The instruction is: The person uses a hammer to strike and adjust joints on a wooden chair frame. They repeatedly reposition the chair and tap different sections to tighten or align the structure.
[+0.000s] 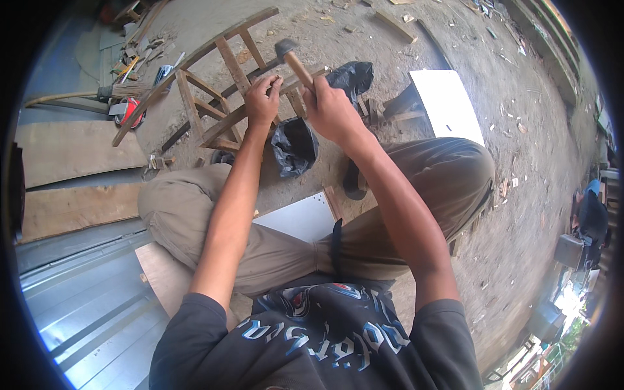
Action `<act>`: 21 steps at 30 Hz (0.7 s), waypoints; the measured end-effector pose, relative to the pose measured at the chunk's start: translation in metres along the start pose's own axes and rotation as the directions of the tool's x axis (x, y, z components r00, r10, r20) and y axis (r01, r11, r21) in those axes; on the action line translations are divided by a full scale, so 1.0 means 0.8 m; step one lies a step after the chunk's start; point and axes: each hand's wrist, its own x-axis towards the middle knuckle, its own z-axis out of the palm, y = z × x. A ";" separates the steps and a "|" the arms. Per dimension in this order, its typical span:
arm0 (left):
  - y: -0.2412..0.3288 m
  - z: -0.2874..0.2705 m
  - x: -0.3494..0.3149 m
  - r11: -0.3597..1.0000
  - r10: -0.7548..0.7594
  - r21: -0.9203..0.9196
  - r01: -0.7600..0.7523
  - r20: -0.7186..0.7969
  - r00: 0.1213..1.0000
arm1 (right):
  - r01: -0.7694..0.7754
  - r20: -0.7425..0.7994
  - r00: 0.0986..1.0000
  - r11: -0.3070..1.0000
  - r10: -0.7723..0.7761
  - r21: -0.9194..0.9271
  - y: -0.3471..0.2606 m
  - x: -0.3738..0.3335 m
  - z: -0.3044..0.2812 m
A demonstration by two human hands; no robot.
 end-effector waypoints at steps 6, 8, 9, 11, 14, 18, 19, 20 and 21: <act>-0.001 0.002 -0.004 0.998 -0.051 -0.047 0.049 -0.027 0.998 | -0.024 0.069 0.997 0.997 0.029 -0.068 -0.021 0.001 0.010; 0.002 0.003 -0.003 0.997 -0.048 -0.060 0.046 -0.026 0.999 | 0.002 0.063 0.998 0.996 0.004 -0.087 -0.016 0.005 0.007; 0.001 0.003 -0.002 0.997 -0.043 -0.064 0.041 -0.024 0.999 | 0.016 0.058 0.998 0.995 -0.010 -0.094 -0.016 0.006 0.005; -0.001 0.002 -0.003 0.998 -0.043 -0.051 0.042 -0.032 0.999 | -0.009 0.084 0.996 0.995 0.018 -0.100 -0.019 0.007 0.001; -0.003 0.003 -0.004 0.999 -0.043 -0.035 0.042 -0.032 0.999 | -0.036 0.097 0.994 0.994 0.046 -0.108 -0.020 0.005 0.001; 0.001 0.000 -0.003 0.999 -0.019 -0.028 0.018 -0.048 0.999 | -0.027 0.108 0.993 0.992 0.040 -0.123 -0.022 0.003 0.000; 0.002 -0.001 -0.003 1.000 -0.018 -0.026 0.017 -0.041 0.999 | -0.026 0.112 0.993 0.992 0.040 -0.126 -0.024 0.002 -0.001; 0.003 -0.001 -0.003 1.000 -0.017 -0.025 0.016 -0.035 0.999 | -0.025 0.115 0.993 0.991 0.040 -0.129 -0.026 0.002 -0.002; 0.003 -0.001 -0.002 1.000 -0.017 -0.022 0.016 -0.031 0.999 | -0.021 0.119 0.992 0.991 0.037 -0.134 -0.029 0.002 -0.004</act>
